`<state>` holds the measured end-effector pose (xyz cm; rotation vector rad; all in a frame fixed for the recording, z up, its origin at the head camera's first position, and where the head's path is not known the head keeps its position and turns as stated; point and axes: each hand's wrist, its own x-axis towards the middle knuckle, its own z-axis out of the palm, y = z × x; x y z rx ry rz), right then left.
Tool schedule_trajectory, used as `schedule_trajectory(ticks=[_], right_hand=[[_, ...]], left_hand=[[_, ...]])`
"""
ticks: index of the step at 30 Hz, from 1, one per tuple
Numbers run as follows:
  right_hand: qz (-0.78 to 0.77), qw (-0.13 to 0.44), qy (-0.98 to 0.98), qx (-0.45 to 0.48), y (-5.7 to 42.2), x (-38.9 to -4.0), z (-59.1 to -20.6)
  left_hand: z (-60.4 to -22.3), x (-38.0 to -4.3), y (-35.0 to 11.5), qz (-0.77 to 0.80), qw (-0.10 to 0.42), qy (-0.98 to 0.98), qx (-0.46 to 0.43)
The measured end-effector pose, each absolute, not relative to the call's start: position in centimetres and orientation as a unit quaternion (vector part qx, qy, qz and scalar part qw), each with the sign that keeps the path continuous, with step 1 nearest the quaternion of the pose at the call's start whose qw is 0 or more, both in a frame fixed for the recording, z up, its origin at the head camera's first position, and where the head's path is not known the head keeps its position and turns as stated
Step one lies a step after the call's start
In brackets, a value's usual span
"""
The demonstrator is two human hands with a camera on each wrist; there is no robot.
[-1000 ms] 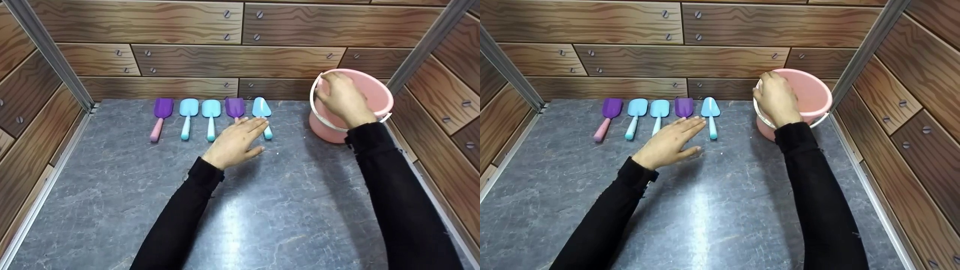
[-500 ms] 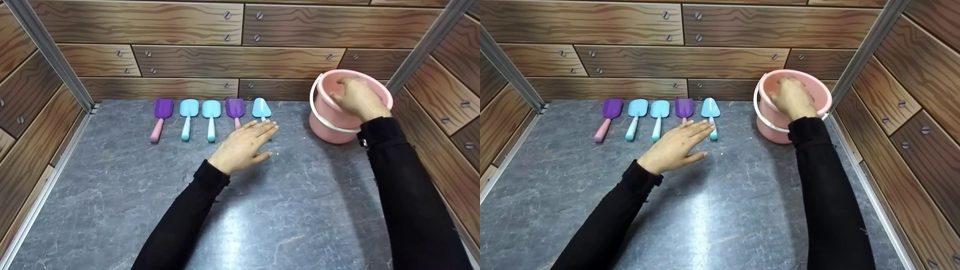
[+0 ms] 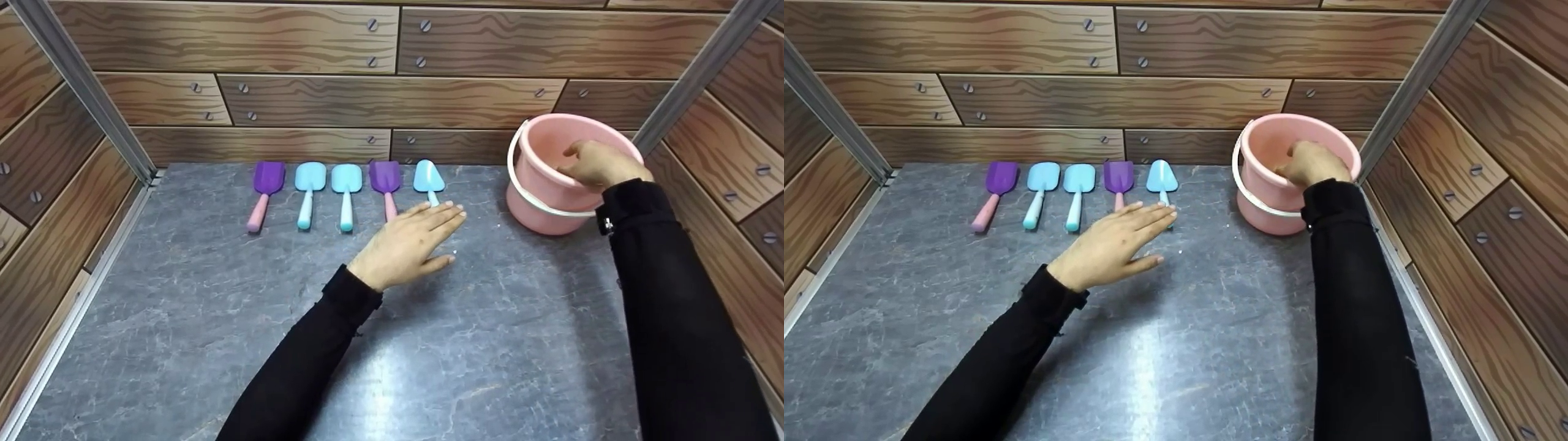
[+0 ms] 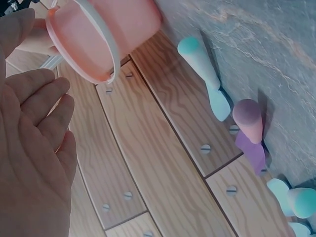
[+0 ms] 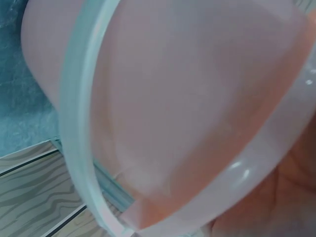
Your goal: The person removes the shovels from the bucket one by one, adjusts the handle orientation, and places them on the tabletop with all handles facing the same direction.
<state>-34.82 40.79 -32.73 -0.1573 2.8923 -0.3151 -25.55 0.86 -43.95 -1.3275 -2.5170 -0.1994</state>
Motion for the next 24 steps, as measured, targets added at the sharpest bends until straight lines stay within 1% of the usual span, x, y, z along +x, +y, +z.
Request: schedule_trajectory(ticks=[7,11,15,18,24], right_hand=[[-0.115,0.179,0.976,-0.051,41.3,-35.0,-32.6],[-0.127,0.196,0.97,-0.064,41.5,-35.4,-32.7],[-0.118,0.176,0.968,-0.138,41.4,-36.2,-33.3],[-0.112,0.161,0.965,-0.176,41.2,-36.7,-33.7],[-0.131,0.135,0.963,-0.193,40.9,-37.4,-34.3]], left_hand=[[-44.1,-25.6,1.1,-0.075,0.138,-0.871,-0.466],[-44.0,-25.5,1.1,-0.07,0.134,-0.872,-0.466],[-44.0,-25.5,1.1,-0.066,0.129,-0.874,-0.464],[-44.0,-25.6,1.2,-0.065,0.124,-0.876,-0.462],[-44.1,-25.7,1.1,-0.063,0.12,-0.877,-0.462]])
